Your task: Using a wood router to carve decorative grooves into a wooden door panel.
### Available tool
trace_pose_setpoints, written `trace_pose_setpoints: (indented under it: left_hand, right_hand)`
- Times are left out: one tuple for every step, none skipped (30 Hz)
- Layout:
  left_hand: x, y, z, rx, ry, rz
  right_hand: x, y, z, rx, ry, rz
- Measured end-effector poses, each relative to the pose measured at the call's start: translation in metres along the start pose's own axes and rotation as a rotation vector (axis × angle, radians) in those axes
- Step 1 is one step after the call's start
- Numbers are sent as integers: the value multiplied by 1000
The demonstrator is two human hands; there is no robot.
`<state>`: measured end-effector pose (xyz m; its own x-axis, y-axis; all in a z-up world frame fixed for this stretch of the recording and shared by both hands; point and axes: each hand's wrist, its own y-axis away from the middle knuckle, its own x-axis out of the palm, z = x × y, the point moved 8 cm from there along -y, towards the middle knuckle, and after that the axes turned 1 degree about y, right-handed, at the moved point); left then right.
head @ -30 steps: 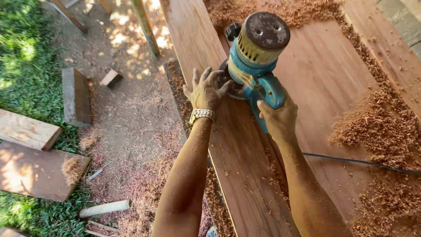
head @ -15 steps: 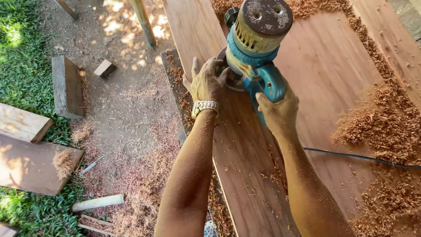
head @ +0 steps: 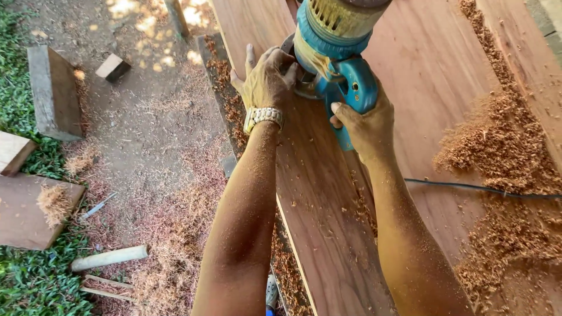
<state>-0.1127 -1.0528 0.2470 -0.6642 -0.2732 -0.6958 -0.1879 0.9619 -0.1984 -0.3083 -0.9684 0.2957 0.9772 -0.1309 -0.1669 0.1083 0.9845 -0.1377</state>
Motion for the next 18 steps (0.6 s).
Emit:
trace_pose_setpoints:
  left_hand:
    - [0,0,0,10,4,-3]
    - [-1,0,1,9,10,-2]
    - [-1,1,2,11,12,12]
    - [-1,1,2,14,13,25]
    - [-1,4,2,14,19,25]
    - [-2,6,1,19,16,26]
    - [-4,8,0,25,13,27]
    - [-6,11,-2,26,17,25]
    - [-6,15,-3,24,6,48]
    - [-6,17,-5,23,-5,69]
    - [-6,22,-4,26,-1,65]
    - [-5,26,-4,35,9,65]
    - [-3,30,-5,44,19,66]
    - [-6,36,-7,46,22,63]
    - [-7,41,-9,40,27,74]
    - [-9,46,-10,33,29,86]
    - [-11,52,-12,36,29,83]
    - [-12,58,-15,43,30,85]
  right_hand:
    - [-1,0,-2,12,-4,-4]
    - [-4,1,-7,12,3,-5]
    - [-6,2,-12,4,23,-2]
    - [-8,3,-16,-4,43,1]
    - [-9,6,-12,-6,48,1]
    - [-9,9,-9,12,65,-7]
    - [-9,13,-6,29,82,-14]
    - [-10,17,-6,26,85,-15]
    - [-11,22,-6,26,72,-13]
    - [-12,26,-5,23,59,-12]
    - [-14,30,-5,18,62,-13]
    - [-16,34,-6,27,59,-27]
    - [-20,38,-7,37,57,-41]
    - [-22,44,-6,31,59,-42]
    - [-24,49,-6,42,60,-45]
    - [-26,54,-6,53,59,-49]
    - [-28,59,-4,49,58,-50]
    - [-30,64,-3,55,59,-44]
